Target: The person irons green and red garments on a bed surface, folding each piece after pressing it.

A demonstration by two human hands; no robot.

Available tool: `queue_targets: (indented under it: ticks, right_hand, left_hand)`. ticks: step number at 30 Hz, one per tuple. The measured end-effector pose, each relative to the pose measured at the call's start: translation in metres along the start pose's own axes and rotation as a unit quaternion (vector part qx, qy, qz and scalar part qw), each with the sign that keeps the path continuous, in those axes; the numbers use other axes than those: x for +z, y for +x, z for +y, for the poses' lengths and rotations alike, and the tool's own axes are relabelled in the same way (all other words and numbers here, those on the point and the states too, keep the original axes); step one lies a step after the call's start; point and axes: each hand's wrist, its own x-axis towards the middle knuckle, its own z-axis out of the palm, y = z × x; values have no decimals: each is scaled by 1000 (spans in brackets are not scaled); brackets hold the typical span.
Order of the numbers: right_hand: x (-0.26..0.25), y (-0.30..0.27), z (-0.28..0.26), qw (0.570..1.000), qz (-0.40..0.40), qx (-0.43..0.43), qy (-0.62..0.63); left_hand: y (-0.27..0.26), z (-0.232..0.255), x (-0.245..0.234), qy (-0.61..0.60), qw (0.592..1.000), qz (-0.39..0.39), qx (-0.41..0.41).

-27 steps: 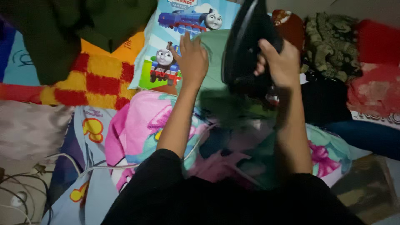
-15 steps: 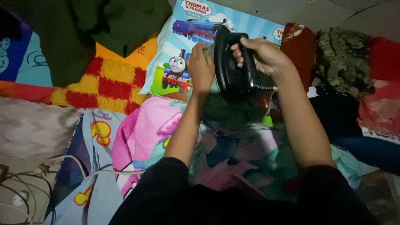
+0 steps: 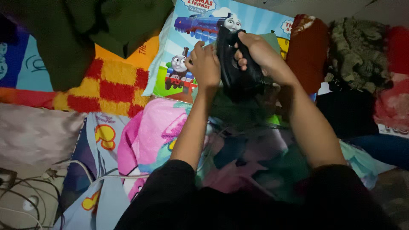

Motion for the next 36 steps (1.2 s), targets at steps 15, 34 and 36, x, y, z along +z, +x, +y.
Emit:
queue_targets:
  ticks: [15,34,36]
  right_hand:
    - [-29,-34,-5,997,51,-3,-53]
    - [-58,-48,-5,997,67,-9,-46]
    - [-59,-47,-6,996,82,-3,-35]
  left_hand:
    - [2,7,-11,40,998,-45,9]
    - [2,10,-19,26,998,-57,31]
    - [3,9,-19,21,998,-61,24]
